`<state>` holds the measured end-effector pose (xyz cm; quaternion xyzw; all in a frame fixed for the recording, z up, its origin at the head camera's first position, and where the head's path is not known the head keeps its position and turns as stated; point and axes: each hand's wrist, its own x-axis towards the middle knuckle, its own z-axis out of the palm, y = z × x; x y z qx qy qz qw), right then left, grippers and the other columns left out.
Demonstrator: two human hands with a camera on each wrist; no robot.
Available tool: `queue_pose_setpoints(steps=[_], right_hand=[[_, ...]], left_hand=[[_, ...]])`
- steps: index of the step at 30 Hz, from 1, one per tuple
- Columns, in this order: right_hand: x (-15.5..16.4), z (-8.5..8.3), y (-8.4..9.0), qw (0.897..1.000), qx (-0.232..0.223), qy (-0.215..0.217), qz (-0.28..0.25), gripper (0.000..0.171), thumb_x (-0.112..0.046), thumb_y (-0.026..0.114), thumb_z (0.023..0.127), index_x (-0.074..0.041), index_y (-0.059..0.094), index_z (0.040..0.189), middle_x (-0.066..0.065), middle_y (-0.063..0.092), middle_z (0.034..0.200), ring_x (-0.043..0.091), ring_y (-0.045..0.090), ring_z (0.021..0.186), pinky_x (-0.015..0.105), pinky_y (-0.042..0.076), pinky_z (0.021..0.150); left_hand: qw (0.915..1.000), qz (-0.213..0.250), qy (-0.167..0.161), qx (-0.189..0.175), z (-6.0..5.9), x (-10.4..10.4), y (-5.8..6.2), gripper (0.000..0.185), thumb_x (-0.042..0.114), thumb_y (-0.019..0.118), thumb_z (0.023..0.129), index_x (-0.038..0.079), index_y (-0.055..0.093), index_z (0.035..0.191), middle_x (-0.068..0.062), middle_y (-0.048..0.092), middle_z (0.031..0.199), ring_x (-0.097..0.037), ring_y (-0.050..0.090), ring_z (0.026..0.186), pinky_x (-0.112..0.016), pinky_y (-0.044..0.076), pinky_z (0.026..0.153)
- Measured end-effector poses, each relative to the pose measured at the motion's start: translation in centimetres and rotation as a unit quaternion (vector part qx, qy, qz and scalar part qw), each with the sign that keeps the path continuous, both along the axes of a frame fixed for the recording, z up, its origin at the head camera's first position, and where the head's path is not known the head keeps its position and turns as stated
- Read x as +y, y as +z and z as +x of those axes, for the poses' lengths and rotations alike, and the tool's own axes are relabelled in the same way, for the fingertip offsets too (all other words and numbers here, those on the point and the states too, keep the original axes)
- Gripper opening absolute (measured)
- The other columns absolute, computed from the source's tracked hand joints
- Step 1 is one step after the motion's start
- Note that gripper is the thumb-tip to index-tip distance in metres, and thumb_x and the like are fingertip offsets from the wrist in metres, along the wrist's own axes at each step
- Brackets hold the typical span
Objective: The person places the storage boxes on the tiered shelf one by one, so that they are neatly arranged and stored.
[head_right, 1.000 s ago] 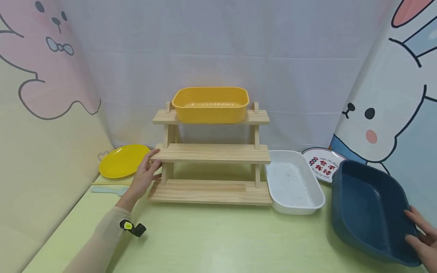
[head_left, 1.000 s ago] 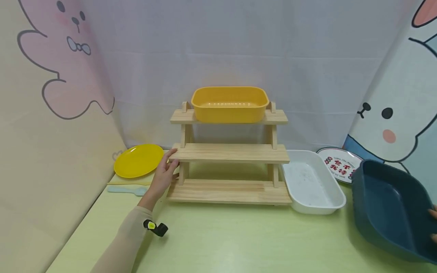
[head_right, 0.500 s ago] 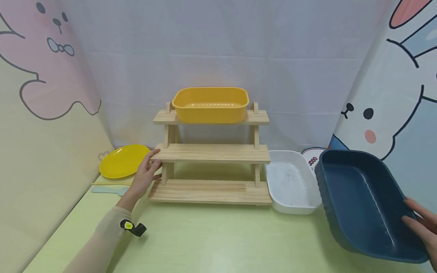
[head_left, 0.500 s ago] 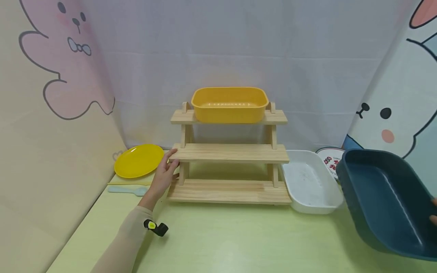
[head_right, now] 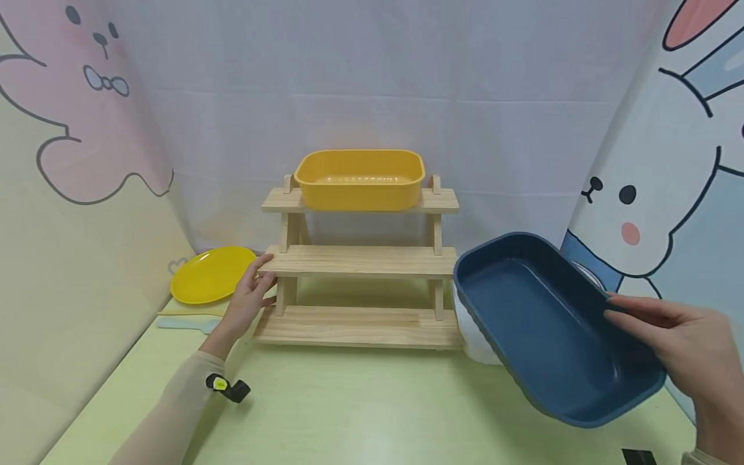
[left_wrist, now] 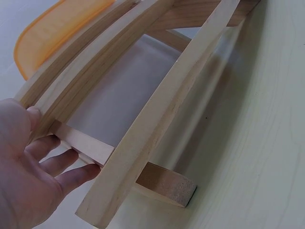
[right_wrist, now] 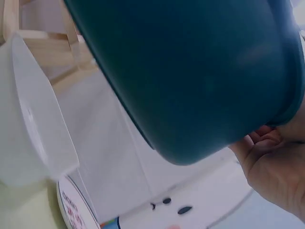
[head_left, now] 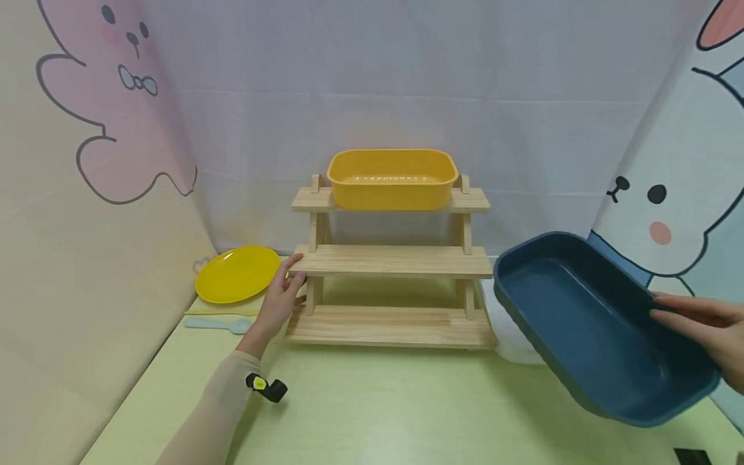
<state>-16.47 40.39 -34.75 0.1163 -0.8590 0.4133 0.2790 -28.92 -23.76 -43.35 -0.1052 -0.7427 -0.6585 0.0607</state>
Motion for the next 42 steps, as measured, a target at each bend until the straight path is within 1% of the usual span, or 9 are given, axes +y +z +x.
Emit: queue_pose_setpoints(steps=[1, 3, 6, 8, 12, 21, 26, 32, 42], right_hand=[[-0.9, -0.4, 0.6, 0.999, -0.029, -0.019, -0.013, 0.032, 0.009, 0.059, 0.096, -0.011, 0.073, 0.117, -0.035, 0.058, 0.107, -0.018, 0.054, 0.096, 0.001, 0.042, 0.080], [-2.4, -1.2, 1.7, 0.997, -0.064, -0.033, 0.010, 0.019, 0.002, 0.067, 0.094, 0.000, 0.073, 0.112, -0.036, 0.058, 0.098, -0.019, 0.054, 0.088, 0.003, 0.046, 0.070], [-4.4, -2.4, 3.2, 0.992, -0.101, -0.050, 0.064, 0.025, -0.015, 0.077, 0.090, 0.004, 0.073, 0.106, -0.034, 0.060, 0.088, -0.016, 0.055, 0.079, 0.006, 0.048, 0.061], [-5.6, -3.5, 3.9, 0.990, -0.118, -0.028, 0.065, 0.030, -0.020, 0.081, 0.087, 0.003, 0.075, 0.105, -0.029, 0.065, 0.086, -0.011, 0.060, 0.075, 0.010, 0.050, 0.058], [-8.0, -5.8, 4.8, 0.989, -0.131, 0.030, 0.063, 0.027, -0.022, 0.082, 0.086, -0.001, 0.078, 0.102, -0.018, 0.072, 0.089, -0.005, 0.065, 0.079, 0.013, 0.053, 0.062], [-13.9, -11.1, 5.9, 0.978, -0.170, 0.107, 0.061, 0.036, -0.030, 0.081, 0.087, 0.000, 0.076, 0.104, 0.008, 0.074, 0.093, 0.015, 0.070, 0.078, 0.023, 0.057, 0.067], [-16.9, -14.2, 6.5, 0.970, -0.185, 0.131, 0.088, 0.034, -0.036, 0.083, 0.083, -0.007, 0.079, 0.101, 0.005, 0.075, 0.094, 0.020, 0.066, 0.086, 0.025, 0.054, 0.073], [-19.6, -17.3, 6.3, 0.962, -0.197, 0.171, 0.080, 0.030, -0.033, 0.085, 0.081, -0.009, 0.080, 0.098, 0.005, 0.074, 0.095, 0.023, 0.062, 0.093, 0.031, 0.053, 0.081], [-22.0, -20.1, 5.2, 0.956, -0.202, 0.204, 0.055, 0.028, -0.028, 0.085, 0.082, -0.006, 0.080, 0.099, 0.006, 0.075, 0.097, 0.022, 0.065, 0.096, 0.037, 0.053, 0.089]], left_hand=[[1.0000, 0.000, -0.001, 0.000, 0.0, 0.0, 0.0, 0.053, 0.032, 0.045, 0.108, 0.022, 0.028, 0.157, -0.022, 0.030, 0.156, -0.042, 0.036, 0.141, -0.064, 0.041, 0.100], [1.0000, 0.000, -0.001, 0.001, 0.0, 0.0, 0.0, 0.053, 0.032, 0.045, 0.108, 0.021, 0.028, 0.157, -0.022, 0.029, 0.157, -0.042, 0.035, 0.141, -0.065, 0.040, 0.100], [1.0000, -0.002, 0.000, 0.002, -0.1, 0.0, -0.1, 0.053, 0.034, 0.046, 0.107, 0.022, 0.029, 0.156, -0.022, 0.031, 0.156, -0.041, 0.037, 0.141, -0.064, 0.042, 0.099], [1.0000, -0.002, 0.002, 0.003, -0.2, -0.1, -0.1, 0.053, 0.036, 0.046, 0.107, 0.023, 0.030, 0.156, -0.021, 0.033, 0.155, -0.041, 0.039, 0.140, -0.064, 0.043, 0.098], [1.0000, -0.002, 0.004, 0.002, -0.3, -0.1, -0.3, 0.054, 0.039, 0.048, 0.106, 0.024, 0.031, 0.155, -0.021, 0.034, 0.155, -0.040, 0.040, 0.139, -0.063, 0.045, 0.096], [0.9999, -0.008, 0.012, 0.001, -0.3, -0.2, -0.6, 0.053, 0.038, 0.048, 0.106, 0.025, 0.033, 0.154, -0.021, 0.037, 0.153, -0.040, 0.041, 0.138, -0.062, 0.046, 0.095], [0.9999, -0.007, 0.012, 0.008, -0.4, -0.1, -0.6, 0.052, 0.036, 0.048, 0.106, 0.024, 0.033, 0.154, -0.022, 0.037, 0.152, -0.040, 0.041, 0.138, -0.062, 0.045, 0.096], [1.0000, 0.000, 0.008, 0.005, -0.5, 0.2, -0.4, 0.050, 0.035, 0.048, 0.107, 0.024, 0.034, 0.153, -0.022, 0.039, 0.151, -0.039, 0.042, 0.138, -0.063, 0.045, 0.096], [0.9999, 0.003, 0.012, -0.012, -0.2, 0.1, -0.1, 0.049, 0.030, 0.046, 0.107, 0.024, 0.033, 0.154, -0.023, 0.038, 0.152, -0.038, 0.040, 0.139, -0.063, 0.044, 0.098]])
